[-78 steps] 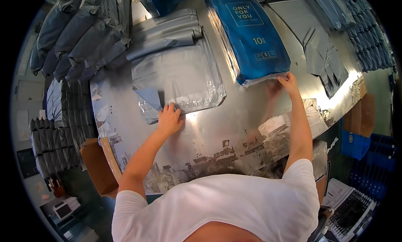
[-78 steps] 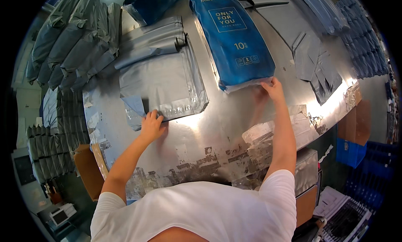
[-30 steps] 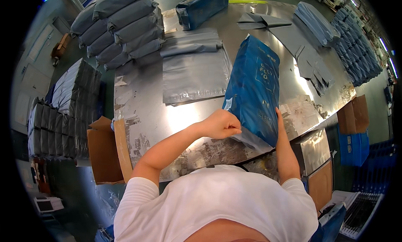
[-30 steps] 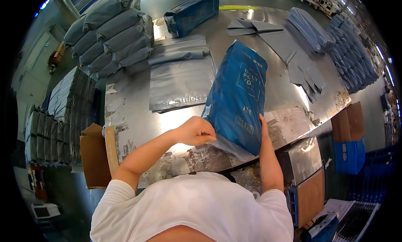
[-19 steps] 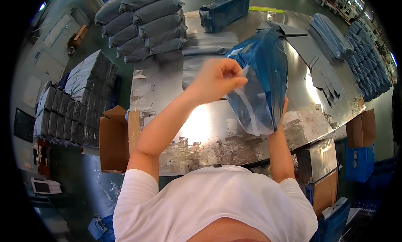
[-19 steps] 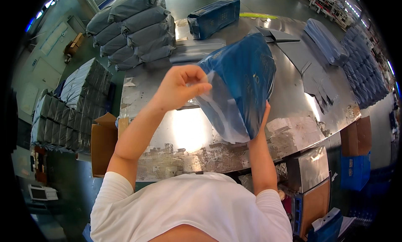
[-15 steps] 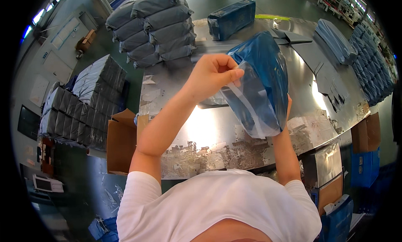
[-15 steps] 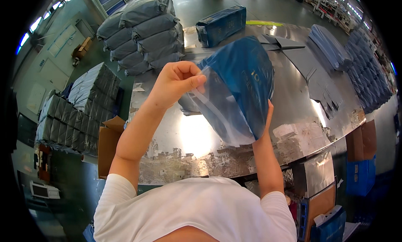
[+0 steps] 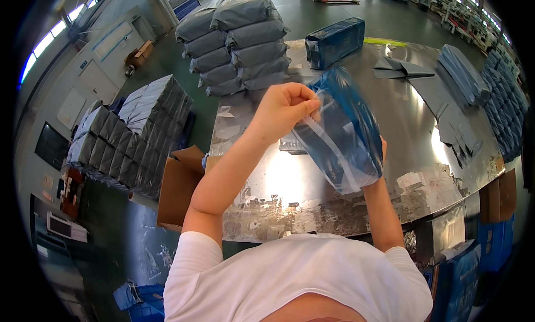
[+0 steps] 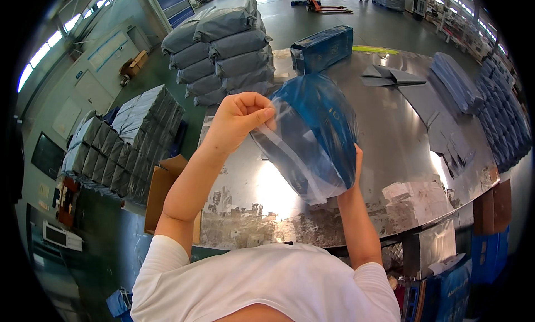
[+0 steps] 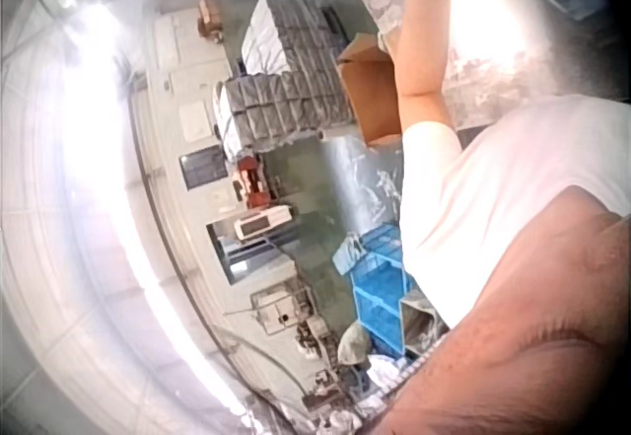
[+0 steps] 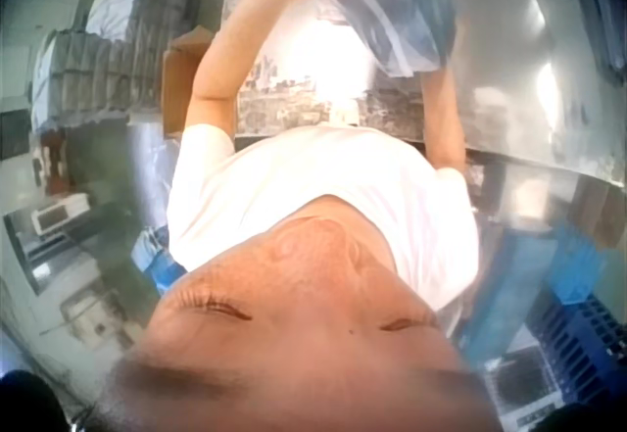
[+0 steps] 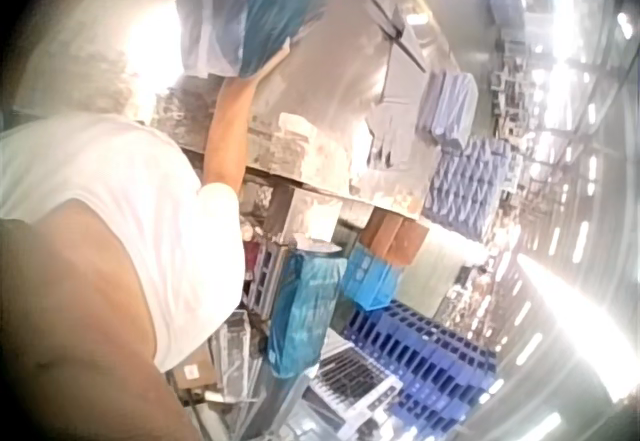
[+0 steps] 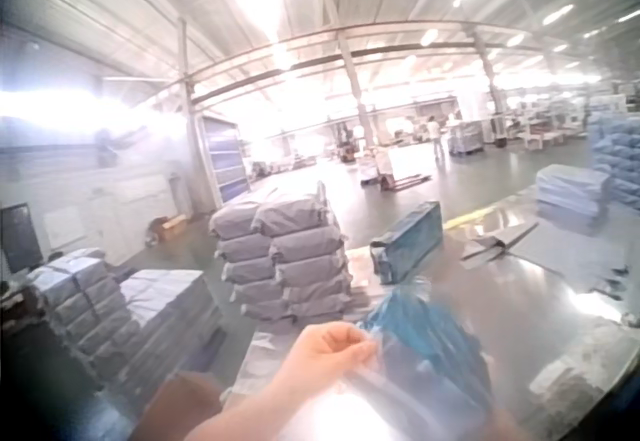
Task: The person places blue packages into grey poly mailers on a metal table, seals them with clear tape, and stacks the finished packages. The person repeats this process for multiple items.
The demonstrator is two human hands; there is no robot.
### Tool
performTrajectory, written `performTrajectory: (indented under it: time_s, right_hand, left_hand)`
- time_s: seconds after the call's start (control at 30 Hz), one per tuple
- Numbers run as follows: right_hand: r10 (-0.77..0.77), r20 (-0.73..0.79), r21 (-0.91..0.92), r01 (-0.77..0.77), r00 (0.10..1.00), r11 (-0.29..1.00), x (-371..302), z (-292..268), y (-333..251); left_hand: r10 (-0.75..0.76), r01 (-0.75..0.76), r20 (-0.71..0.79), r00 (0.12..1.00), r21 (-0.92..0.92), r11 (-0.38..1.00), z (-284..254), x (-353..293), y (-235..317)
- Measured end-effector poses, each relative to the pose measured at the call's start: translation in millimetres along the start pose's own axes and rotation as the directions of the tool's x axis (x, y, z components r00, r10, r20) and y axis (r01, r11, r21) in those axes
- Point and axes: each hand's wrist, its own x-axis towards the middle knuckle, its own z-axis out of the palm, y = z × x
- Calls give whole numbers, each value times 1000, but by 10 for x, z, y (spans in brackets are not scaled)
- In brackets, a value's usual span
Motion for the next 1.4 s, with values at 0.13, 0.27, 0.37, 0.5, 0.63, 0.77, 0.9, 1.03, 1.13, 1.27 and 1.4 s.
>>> performTrajectory:
  time_s: [0.13, 0.27, 0.37, 0.5, 0.63, 0.77, 0.9, 1.03, 1.13, 1.27, 1.4]
  right_hand:
    - [74, 11, 176, -74, 997, 982, 22, -17, 147]
    - [76, 24, 108, -78, 997, 991, 16, -145, 346]
    - [395, 74, 375, -393, 915, 840, -178, -465, 563]
    - [624, 318, 412, -697, 714, 587, -721, -1114, 1308]
    - [788, -40, -298, -760, 614, 578, -948, -1341, 1832]
    - [712, -86, -256, -706, 697, 661, -972, -1089, 1845]
    - [721, -71, -217, -716, 689, 664, -1281, -1159, 1745]
    - [813, -67, -289, -791, 579, 539, -1300, -1712, 1800]
    - [553, -137, -594, -515, 822, 618, -355, -1695, 2219]
    - [-5, 237, -916, 225, 972, 334, 1043, -1698, 2904]
    - [315, 114, -993, 121, 942, -2, 1415, -1539, 3239]
  left_hand:
    - [-30, 30, 7, 1000, -30, 999, -71, -8, -28]
    - [-81, 80, 34, 996, 7, 997, -94, -88, -127]
    - [-228, 232, 239, 944, 15, 973, -140, -501, -368]
    - [-549, 466, 590, 593, 305, 831, -550, -1102, -1280]
    - [-722, 725, 73, 688, -27, 689, -655, -1431, -2778]
    - [-510, 510, 6, 860, 19, 860, -58, -1372, -3133]
    - [-596, 595, -21, 803, 107, 797, 51, -1727, -2964]
    - [-896, 912, 187, 402, -2, 409, -576, -1612, -3009]
    - [-145, 322, -327, 934, 593, 738, -946, -872, -3574]
    - [210, -59, -25, 977, 921, 385, -1174, 236, -4058]
    - [-3, -101, 101, 995, 994, 41, -1133, 468, -4386]
